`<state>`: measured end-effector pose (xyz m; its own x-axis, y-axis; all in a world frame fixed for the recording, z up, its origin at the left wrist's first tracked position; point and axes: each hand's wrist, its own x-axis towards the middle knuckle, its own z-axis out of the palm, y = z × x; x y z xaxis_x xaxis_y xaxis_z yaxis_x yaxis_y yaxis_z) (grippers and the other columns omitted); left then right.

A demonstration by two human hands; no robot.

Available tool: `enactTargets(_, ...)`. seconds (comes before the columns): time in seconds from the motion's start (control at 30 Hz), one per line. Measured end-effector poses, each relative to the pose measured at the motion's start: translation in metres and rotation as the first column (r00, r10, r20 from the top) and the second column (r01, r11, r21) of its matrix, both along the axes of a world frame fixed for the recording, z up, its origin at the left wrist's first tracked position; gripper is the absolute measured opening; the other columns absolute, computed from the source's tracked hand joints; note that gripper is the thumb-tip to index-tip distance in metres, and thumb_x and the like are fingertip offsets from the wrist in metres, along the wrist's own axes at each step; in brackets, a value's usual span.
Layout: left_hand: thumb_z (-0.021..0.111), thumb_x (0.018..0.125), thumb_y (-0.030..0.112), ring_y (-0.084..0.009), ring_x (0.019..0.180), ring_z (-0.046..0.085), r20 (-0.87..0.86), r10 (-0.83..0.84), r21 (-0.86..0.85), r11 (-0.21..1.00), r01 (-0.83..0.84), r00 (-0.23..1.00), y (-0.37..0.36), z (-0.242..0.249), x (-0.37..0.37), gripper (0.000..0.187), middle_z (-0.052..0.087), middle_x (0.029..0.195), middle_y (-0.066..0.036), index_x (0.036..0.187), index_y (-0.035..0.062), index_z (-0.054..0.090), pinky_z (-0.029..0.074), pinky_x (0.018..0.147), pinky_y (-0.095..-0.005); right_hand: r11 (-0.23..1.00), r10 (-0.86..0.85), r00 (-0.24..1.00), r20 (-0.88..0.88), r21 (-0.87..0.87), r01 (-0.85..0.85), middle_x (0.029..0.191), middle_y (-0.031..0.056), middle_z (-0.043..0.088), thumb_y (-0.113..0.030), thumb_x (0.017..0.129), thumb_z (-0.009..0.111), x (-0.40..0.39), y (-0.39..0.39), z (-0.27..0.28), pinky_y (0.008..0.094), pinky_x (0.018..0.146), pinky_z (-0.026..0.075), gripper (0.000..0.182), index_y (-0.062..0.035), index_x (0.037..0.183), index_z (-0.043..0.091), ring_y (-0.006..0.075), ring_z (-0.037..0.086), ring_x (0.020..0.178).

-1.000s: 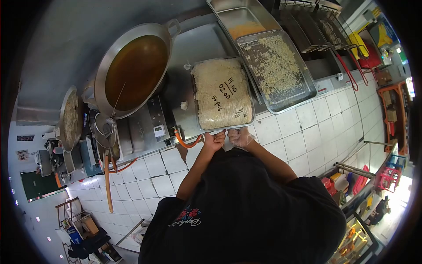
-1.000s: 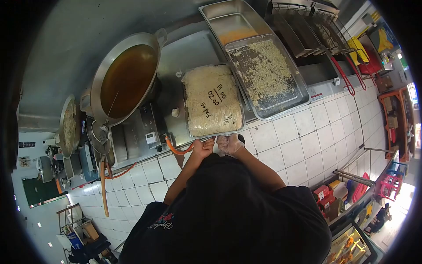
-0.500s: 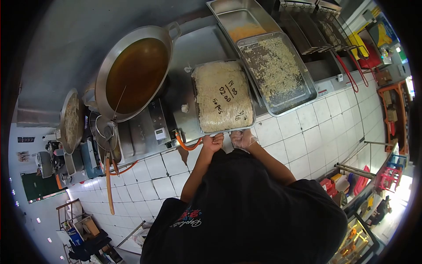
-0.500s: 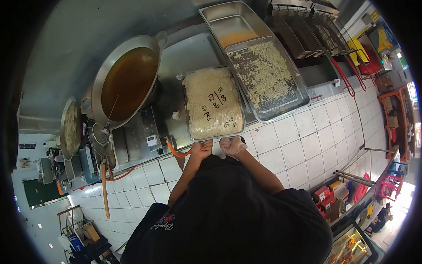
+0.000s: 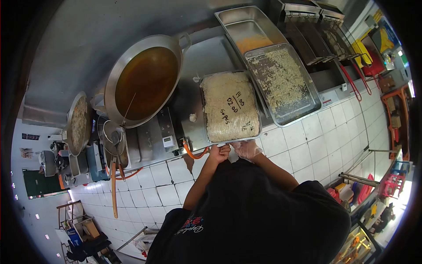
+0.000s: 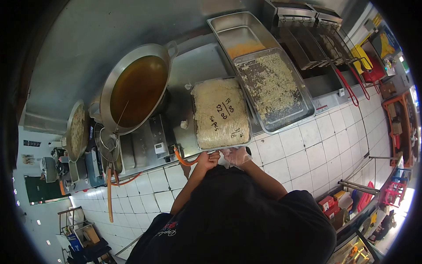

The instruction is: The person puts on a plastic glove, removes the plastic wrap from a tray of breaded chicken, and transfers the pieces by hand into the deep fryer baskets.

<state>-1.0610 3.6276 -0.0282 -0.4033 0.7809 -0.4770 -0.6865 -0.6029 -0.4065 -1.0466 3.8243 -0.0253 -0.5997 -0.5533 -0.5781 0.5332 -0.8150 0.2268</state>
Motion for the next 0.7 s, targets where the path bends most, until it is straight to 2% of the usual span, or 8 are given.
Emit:
enactTargets(0.1, 0.045, 0.092, 0.028, -0.0076, 0.047, 0.031, 0.086, 0.009, -0.031, 1.000, -0.006, 0.996, 0.001, 0.003, 0.001, 0.029, 0.030, 0.056, 0.002, 0.072, 0.0065, 0.042, 0.026, 0.035, -0.0181, 1.000, -0.001, 0.997, 0.078, 0.031, -0.002, 0.088, 0.0145, 0.052, -0.041, 0.094, 0.033, -0.002, -0.002, -0.009, 0.0255, 0.047, 0.034, 0.047, 0.0008, 0.111, 0.048, 0.0136, 0.041, 0.056)
enactTargets(0.13, 0.045, 0.092, 0.027, -0.0077, 0.047, 0.032, 0.127, 0.021, -0.023, 1.000, -0.018, 0.992, -0.002, 0.004, 0.000, 0.029, 0.030, 0.056, 0.002, 0.072, 0.0064, 0.042, 0.026, 0.035, -0.0185, 0.999, -0.001, 0.997, 0.080, 0.033, -0.002, 0.088, 0.0145, 0.052, -0.041, 0.094, 0.033, -0.003, 0.000, -0.030, 0.0255, 0.047, 0.034, 0.047, 0.0008, 0.111, 0.048, 0.0136, 0.041, 0.056)
enactTargets(0.2, 0.047, 0.090, 0.031, -0.0076, 0.046, 0.031, 0.160, 0.039, -0.017, 0.999, -0.037, 0.986, -0.007, -0.001, -0.002, 0.032, 0.030, 0.057, 0.002, 0.071, 0.0064, 0.040, 0.025, 0.035, -0.0185, 0.992, -0.087, 0.951, 0.296, -0.058, 0.109, 0.064, 0.0055, 0.041, -0.037, 0.094, 0.030, -0.007, 0.010, -0.077, 0.0255, 0.040, 0.023, 0.041, -0.0002, 0.089, 0.047, 0.0108, 0.029, 0.044)
enactTargets(0.3, 0.048, 0.088, 0.043, -0.0080, 0.045, 0.030, 0.223, 0.138, -0.044, 0.990, -0.131, 0.965, -0.019, 0.003, 0.000, 0.039, 0.030, 0.057, 0.002, 0.070, 0.0095, 0.038, 0.024, 0.034, -0.0193, 0.996, -0.091, 0.924, 0.372, 0.032, 0.085, 0.055, -0.0001, 0.029, -0.040, 0.094, 0.030, -0.016, 0.029, -0.024, 0.0249, 0.038, 0.019, 0.041, -0.0043, 0.076, 0.041, 0.0095, 0.027, 0.041)
enactTargets(0.37, 0.051, 0.085, 0.055, -0.0072, 0.043, 0.030, 0.084, 0.131, -0.107, 0.987, -0.122, 0.988, -0.026, 0.005, -0.002, 0.049, 0.030, 0.056, 0.003, 0.069, 0.0111, 0.038, 0.023, 0.034, -0.0186, 0.991, -0.107, 0.921, 0.376, 0.118, 0.067, 0.054, 0.0008, 0.030, -0.048, 0.092, 0.035, -0.017, 0.038, 0.011, 0.0244, 0.035, 0.016, 0.048, -0.0053, 0.072, 0.042, 0.0094, 0.022, 0.038)
enactTargets(0.47, 0.058, 0.077, 0.065, -0.0056, 0.042, 0.029, 0.122, 0.114, -0.147, 0.984, -0.096, 0.986, -0.031, 0.007, -0.003, 0.058, 0.029, 0.055, 0.004, 0.067, 0.0124, 0.037, 0.021, 0.033, -0.0173, 0.987, -0.039, 0.979, 0.203, 0.158, 0.006, 0.048, 0.0011, 0.031, -0.063, 0.085, 0.043, -0.016, 0.045, 0.015, 0.0234, 0.033, 0.018, 0.060, -0.0064, 0.066, 0.041, 0.0094, 0.024, 0.036)
enactTargets(0.57, 0.065, 0.071, 0.066, -0.0040, 0.041, 0.028, 0.147, 0.089, -0.164, 0.984, -0.065, 0.985, -0.036, 0.004, -0.003, 0.061, 0.028, 0.054, 0.005, 0.066, 0.0133, 0.036, 0.020, 0.033, -0.0165, 0.998, 0.033, 0.975, 0.221, 0.046, -0.044, 0.051, 0.0026, 0.036, -0.064, 0.084, 0.047, -0.013, 0.054, 0.017, 0.0228, 0.033, 0.019, 0.061, -0.0047, 0.069, 0.045, 0.0085, 0.026, 0.036)
enactTargets(0.7, 0.072, 0.068, 0.061, -0.0038, 0.041, 0.028, 0.172, 0.102, -0.157, 0.985, -0.075, 0.980, -0.038, 0.006, -0.002, 0.061, 0.027, 0.053, 0.006, 0.065, 0.0131, 0.034, 0.020, 0.033, -0.0161, 0.988, 0.068, 0.962, 0.265, 0.117, -0.102, 0.054, 0.0038, 0.039, -0.065, 0.082, 0.051, -0.014, 0.058, 0.009, 0.0222, 0.032, 0.020, 0.063, -0.0024, 0.073, 0.048, 0.0070, 0.026, 0.036)
